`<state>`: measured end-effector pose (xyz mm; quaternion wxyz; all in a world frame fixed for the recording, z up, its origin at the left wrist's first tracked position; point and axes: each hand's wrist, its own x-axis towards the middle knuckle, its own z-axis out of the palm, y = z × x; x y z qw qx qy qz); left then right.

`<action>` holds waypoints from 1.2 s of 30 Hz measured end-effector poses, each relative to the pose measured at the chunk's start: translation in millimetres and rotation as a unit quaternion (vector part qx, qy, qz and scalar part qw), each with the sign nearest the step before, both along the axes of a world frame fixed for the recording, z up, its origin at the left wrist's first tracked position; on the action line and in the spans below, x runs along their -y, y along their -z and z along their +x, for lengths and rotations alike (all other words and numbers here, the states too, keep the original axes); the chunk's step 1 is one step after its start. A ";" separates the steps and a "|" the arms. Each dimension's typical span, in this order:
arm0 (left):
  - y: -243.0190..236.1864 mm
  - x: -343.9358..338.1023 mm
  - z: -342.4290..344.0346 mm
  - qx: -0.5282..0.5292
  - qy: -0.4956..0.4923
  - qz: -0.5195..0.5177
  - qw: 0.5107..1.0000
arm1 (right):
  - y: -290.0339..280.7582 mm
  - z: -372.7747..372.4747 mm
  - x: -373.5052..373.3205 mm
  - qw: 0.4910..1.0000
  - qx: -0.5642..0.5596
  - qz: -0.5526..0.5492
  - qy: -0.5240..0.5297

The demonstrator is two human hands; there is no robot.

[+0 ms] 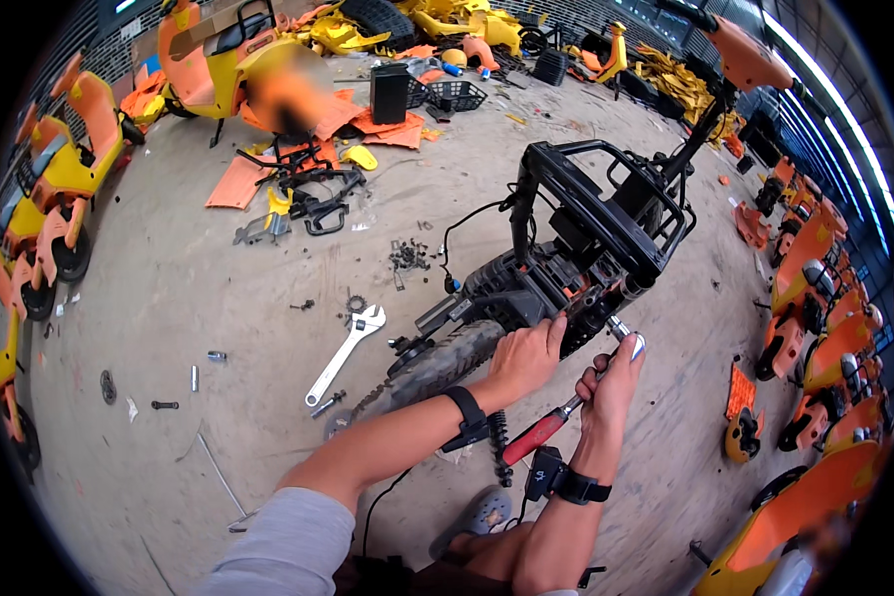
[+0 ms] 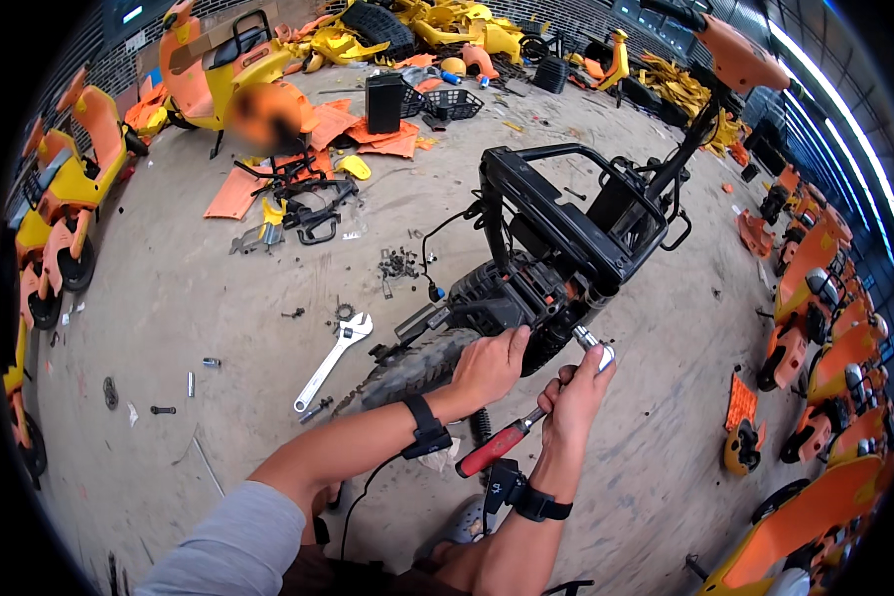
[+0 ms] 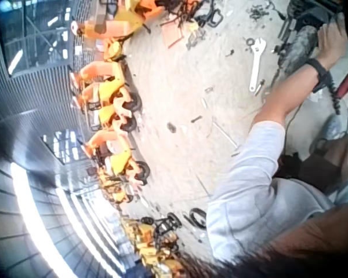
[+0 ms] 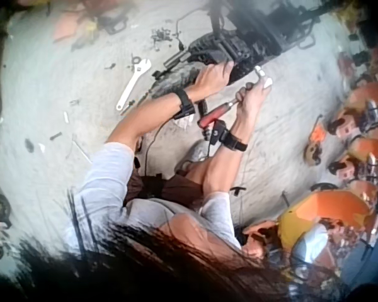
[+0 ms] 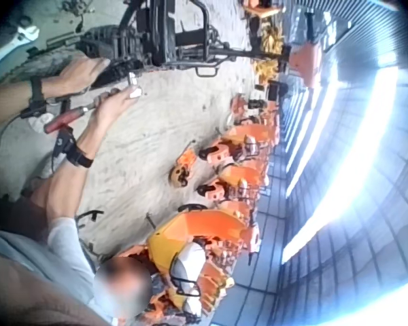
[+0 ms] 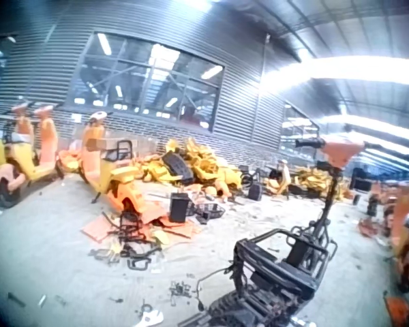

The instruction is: The person uses a socket wrench to loosen and remove bolts from a motorcycle frame and then removes a rear shock absorber.

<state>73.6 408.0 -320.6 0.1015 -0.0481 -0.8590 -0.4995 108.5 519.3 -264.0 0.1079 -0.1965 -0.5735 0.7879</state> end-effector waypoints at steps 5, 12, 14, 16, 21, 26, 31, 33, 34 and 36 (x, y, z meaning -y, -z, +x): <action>19.4 -1.5 -14.6 -0.076 0.019 0.039 0.996 | 0.7 1.4 -0.6 1.000 0.006 0.005 0.001; 53.1 -11.6 -46.0 -0.205 0.032 0.123 0.971 | 2.9 1.6 3.8 1.000 0.006 0.016 0.011; 58.2 -17.1 -58.4 -0.231 0.032 0.135 0.963 | 4.2 0.3 2.7 0.999 0.006 0.039 0.008; 66.8 -27.8 -63.4 -0.246 0.032 0.149 0.957 | 5.1 1.5 0.9 0.999 0.002 0.044 0.008; 61.2 -12.4 -50.9 -0.150 0.054 0.169 0.973 | 5.9 0.4 -2.4 0.999 -0.013 0.043 0.000; 32.2 25.8 -8.0 -0.027 0.043 0.167 0.985 | 6.7 3.5 -5.2 0.998 -0.014 0.053 0.000; -16.4 69.1 16.2 -0.024 0.120 0.012 0.992 | -0.9 5.6 0.9 0.999 -0.012 0.040 -0.008; -43.5 80.8 18.6 0.100 0.174 -0.014 0.980 | -1.5 4.6 1.1 0.999 -0.012 0.041 -0.007; -60.0 82.9 19.8 0.124 0.203 -0.027 0.971 | 0.7 3.9 -1.1 0.999 -0.012 0.048 0.003; -77.0 83.3 14.8 0.069 0.200 -0.107 0.971 | 3.4 1.9 -5.3 0.999 -0.010 0.047 -0.005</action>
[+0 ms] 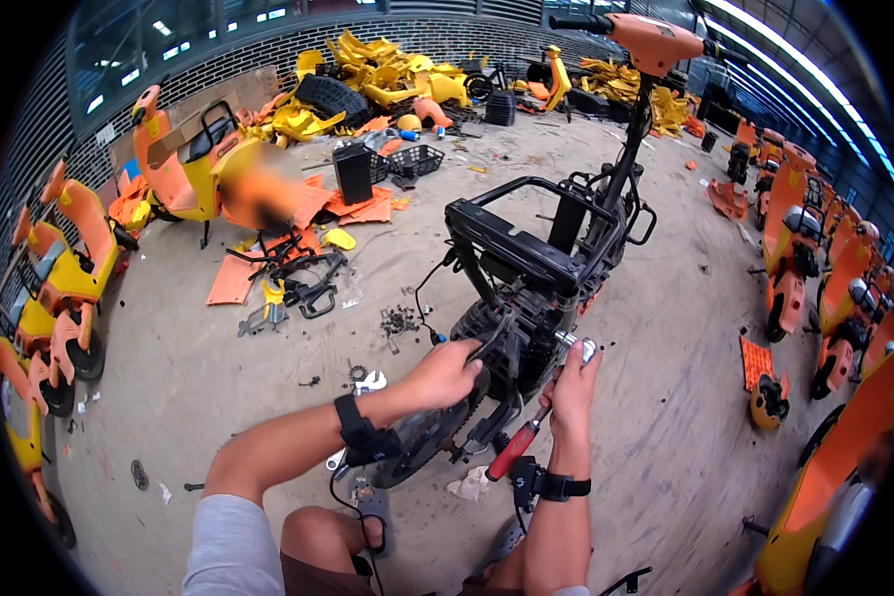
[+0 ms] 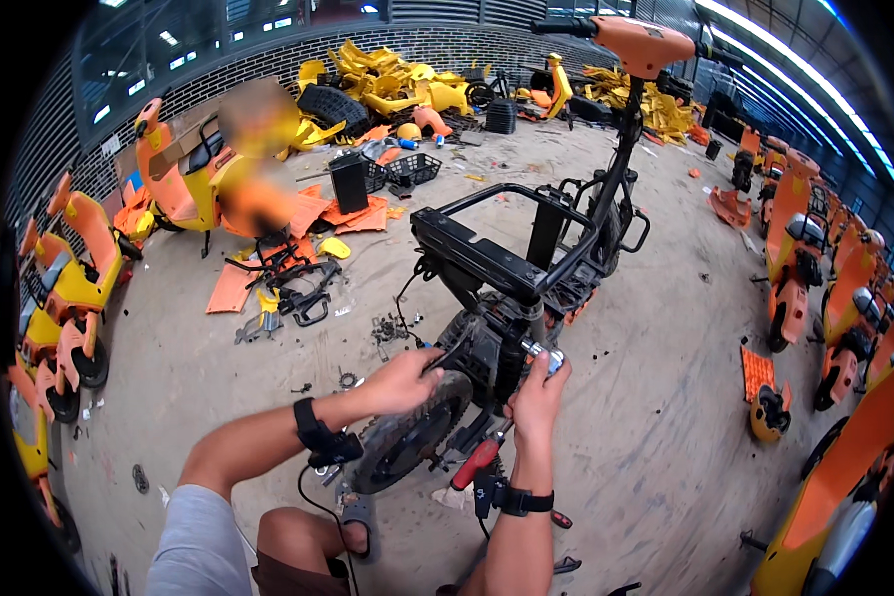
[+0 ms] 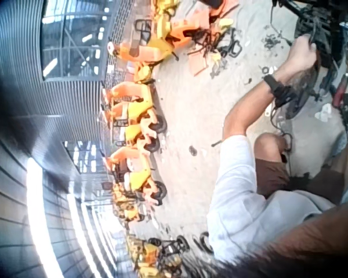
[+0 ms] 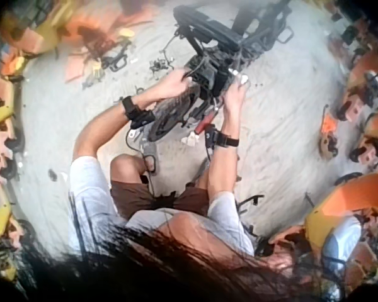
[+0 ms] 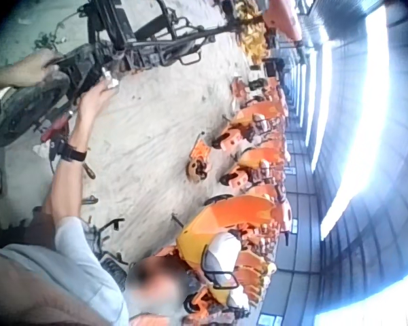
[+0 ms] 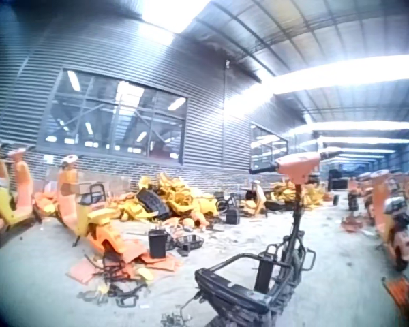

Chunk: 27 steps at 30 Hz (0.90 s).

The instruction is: The person uses a socket wrench to loosen and remove bolts from a motorcycle frame and then removes a rear shock absorber.

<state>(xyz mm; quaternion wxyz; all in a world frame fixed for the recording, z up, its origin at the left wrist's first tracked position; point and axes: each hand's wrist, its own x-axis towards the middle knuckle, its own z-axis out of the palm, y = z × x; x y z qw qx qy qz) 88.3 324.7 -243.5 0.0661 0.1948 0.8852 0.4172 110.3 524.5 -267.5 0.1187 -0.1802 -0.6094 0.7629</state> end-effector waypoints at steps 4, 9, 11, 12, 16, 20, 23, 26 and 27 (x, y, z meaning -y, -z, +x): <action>-26.9 -2.5 -14.7 -0.102 0.007 -0.118 0.988 | -3.0 1.3 2.1 1.000 0.005 -0.006 -0.004; -70.5 -23.0 -28.2 -0.089 0.066 -0.247 0.963 | -3.8 1.4 -2.1 1.000 0.008 0.001 -0.004; -81.6 -31.5 -36.4 -0.065 0.082 -0.290 0.951 | -3.3 0.4 -2.3 1.000 0.008 -0.003 -0.004; -89.1 -35.7 -38.8 -0.057 0.092 -0.310 0.945 | -1.9 -0.7 -3.4 1.000 0.008 -0.007 -0.007; -111.8 -49.3 -43.6 -0.009 0.126 -0.339 0.932 | 6.1 -3.3 -7.5 1.000 0.000 -0.005 -0.007; -127.5 -61.8 -47.2 0.063 0.128 -0.383 0.913 | 2.2 -1.7 -5.4 1.000 0.005 -0.002 -0.007; -120.3 -67.5 -45.1 0.043 0.131 -0.402 0.905 | 3.4 -3.2 -3.8 1.000 0.006 0.004 -0.002; -114.7 -70.9 -40.8 0.025 0.125 -0.390 0.912 | 6.3 -6.4 -5.9 1.000 -0.007 0.005 0.007; -111.8 -69.9 -38.0 0.006 0.117 -0.359 0.926 | 6.7 -6.7 -6.3 1.000 -0.002 0.011 0.014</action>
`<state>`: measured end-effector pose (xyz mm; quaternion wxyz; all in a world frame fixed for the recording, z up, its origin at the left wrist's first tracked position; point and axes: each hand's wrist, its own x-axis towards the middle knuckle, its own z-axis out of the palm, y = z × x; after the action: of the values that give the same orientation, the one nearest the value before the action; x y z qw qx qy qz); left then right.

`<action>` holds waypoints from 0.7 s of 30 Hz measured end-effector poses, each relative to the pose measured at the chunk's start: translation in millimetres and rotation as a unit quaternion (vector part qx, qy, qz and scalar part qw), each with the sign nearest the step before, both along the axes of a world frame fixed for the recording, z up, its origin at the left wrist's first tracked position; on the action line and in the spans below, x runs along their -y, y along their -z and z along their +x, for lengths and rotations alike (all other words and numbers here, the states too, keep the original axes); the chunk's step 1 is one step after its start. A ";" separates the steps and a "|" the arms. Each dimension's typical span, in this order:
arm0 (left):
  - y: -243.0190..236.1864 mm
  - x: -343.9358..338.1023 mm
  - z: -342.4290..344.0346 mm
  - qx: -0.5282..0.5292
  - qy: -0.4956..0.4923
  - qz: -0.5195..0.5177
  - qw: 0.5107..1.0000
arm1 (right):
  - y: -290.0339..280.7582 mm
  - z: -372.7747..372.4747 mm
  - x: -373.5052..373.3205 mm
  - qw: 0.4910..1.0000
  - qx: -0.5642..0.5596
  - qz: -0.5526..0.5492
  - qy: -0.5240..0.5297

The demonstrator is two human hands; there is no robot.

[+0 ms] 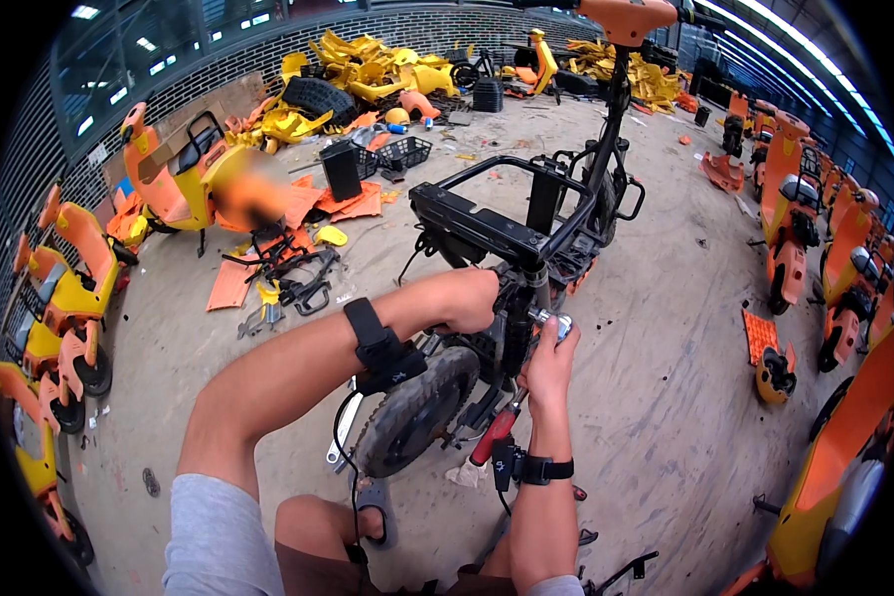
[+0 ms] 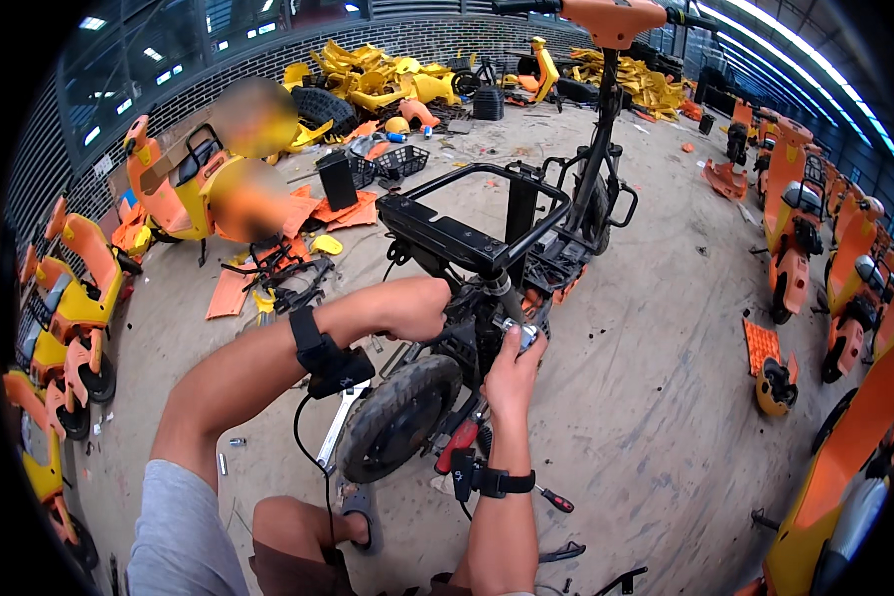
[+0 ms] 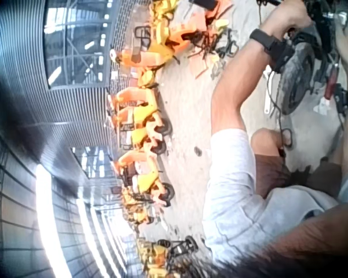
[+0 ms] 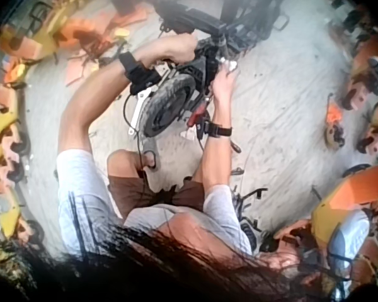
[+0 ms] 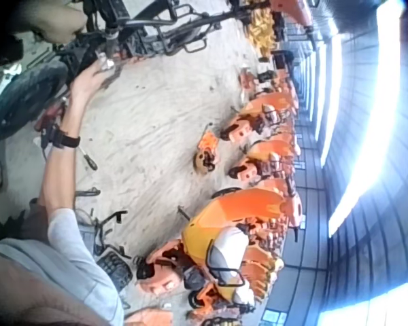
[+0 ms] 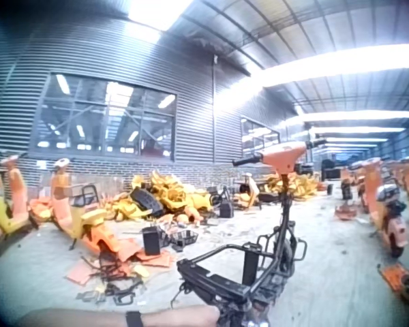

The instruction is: The person uses a socket wrench to loosen and remove bolts from a motorcycle frame and then removes a rear shock absorber.

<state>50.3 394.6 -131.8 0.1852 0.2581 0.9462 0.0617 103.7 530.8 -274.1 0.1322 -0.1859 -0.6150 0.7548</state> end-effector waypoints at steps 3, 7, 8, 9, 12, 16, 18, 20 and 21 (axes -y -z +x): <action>24.0 12.0 11.2 -0.096 0.037 0.076 0.992 | -0.1 1.0 2.1 1.000 0.006 0.002 0.008; 61.9 18.9 25.8 -0.136 -0.006 0.159 0.978 | -9.3 4.6 5.9 0.999 0.005 -0.045 -0.007; 71.7 20.1 31.0 -0.144 -0.030 0.179 0.973 | -11.4 6.4 8.4 0.998 0.008 -0.060 -0.010; 80.3 18.4 35.5 -0.153 -0.053 0.200 0.966 | -10.6 5.6 7.2 0.998 0.013 -0.057 -0.011; 110.8 17.9 41.6 -0.175 -0.086 0.249 0.949 | -11.9 6.6 7.8 0.997 0.018 -0.069 -0.001; 135.9 7.6 52.7 -0.186 -0.144 0.303 0.924 | -9.1 5.5 6.7 0.997 0.015 -0.076 0.004; 151.8 5.2 53.7 -0.200 -0.157 0.342 0.905 | -12.8 6.3 12.0 0.997 0.015 -0.077 0.008; 166.7 4.4 53.4 -0.217 -0.158 0.354 0.896 | -13.8 7.2 14.9 0.997 0.013 -0.080 0.004; 169.6 1.8 51.9 -0.228 -0.150 0.354 0.894 | -13.2 6.6 11.8 0.997 0.012 -0.079 0.001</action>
<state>102.3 392.8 -301.3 -0.1512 0.1690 0.9052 0.3593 110.3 519.0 -261.0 0.1106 -0.2049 -0.5551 0.7985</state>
